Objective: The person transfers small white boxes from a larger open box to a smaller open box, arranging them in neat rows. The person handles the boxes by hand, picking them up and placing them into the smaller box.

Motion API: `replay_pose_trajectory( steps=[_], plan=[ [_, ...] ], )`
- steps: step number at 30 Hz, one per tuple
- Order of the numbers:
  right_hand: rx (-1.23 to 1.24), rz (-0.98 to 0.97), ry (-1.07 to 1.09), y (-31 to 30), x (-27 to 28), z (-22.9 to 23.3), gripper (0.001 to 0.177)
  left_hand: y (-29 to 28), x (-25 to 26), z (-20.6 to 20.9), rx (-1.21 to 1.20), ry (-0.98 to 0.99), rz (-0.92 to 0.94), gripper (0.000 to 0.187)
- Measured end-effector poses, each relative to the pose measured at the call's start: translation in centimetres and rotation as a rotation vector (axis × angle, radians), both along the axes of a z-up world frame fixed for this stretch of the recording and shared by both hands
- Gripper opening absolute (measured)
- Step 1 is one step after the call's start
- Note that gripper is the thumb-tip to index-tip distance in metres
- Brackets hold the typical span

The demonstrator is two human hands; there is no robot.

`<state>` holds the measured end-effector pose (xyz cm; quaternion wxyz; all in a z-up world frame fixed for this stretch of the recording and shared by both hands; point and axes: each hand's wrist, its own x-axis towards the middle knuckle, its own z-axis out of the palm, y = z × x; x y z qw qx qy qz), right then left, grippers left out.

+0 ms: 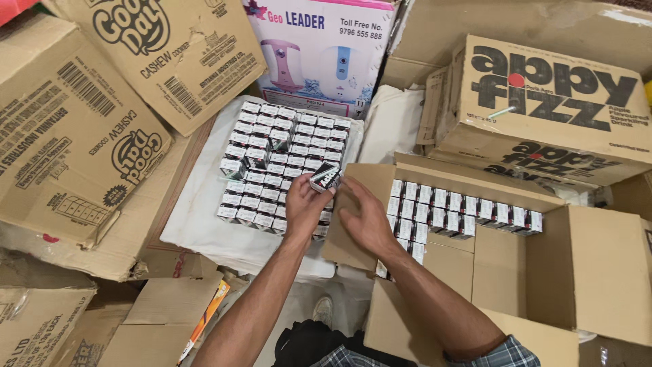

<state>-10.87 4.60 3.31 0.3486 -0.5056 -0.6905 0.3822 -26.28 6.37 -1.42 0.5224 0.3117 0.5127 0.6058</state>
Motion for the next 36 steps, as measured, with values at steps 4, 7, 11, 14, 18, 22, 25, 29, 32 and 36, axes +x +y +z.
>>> replay_pose_trajectory(
  steps=[4, 7, 11, 14, 18, 22, 25, 29, 32, 36],
  plan=[
    [-0.134, -0.121, 0.051, -0.6, 4.3, -0.8, 0.072, -0.1, 4.0, 1.6, 0.054, 0.012, -0.066, 0.07],
    [-0.187, -0.254, 0.247, -1.9, 7.6, -1.3, 0.071, 0.2, 6.7, 2.0, 0.097, 0.086, -0.207, 0.069],
    [-0.256, -0.37, 0.304, -3.8, 12.2, -1.7, 0.061, 0.8, 10.9, 1.5, 0.1, 0.302, -0.458, 0.068],
    [-0.267, -0.44, 0.267, -5.2, 15.3, -2.1, 0.056, 0.9, 14.4, 1.4, 0.136, 0.445, -0.552, 0.067],
    [-0.257, -0.487, 0.212, -6.9, 19.9, -2.4, 0.057, -0.5, 19.2, 3.4, 0.242, 0.423, -0.615, 0.069],
    [-0.276, -0.523, 0.142, -8.2, 23.9, -1.9, 0.059, -0.6, 23.3, 0.9, 0.249, 0.494, -0.647, 0.063],
    [-0.305, -0.554, 0.135, -8.7, 26.4, -2.2, 0.053, -0.8, 25.2, 0.6, 0.305, 0.616, -0.682, 0.059],
    [-0.373, -0.493, 0.083, -9.1, 28.9, -2.9, 0.056, -0.9, 27.7, -1.5, 0.384, 0.868, -0.701, 0.059],
    [-0.424, -0.39, -0.044, -9.1, 29.3, -3.0, 0.061, -1.3, 28.9, -2.3, 0.318, 0.94, -0.738, 0.058],
    [-0.466, -0.255, -0.295, -8.5, 28.7, -1.9, 0.068, -1.3, 29.5, -1.8, 0.251, 1.05, -0.755, 0.055]
  ],
)
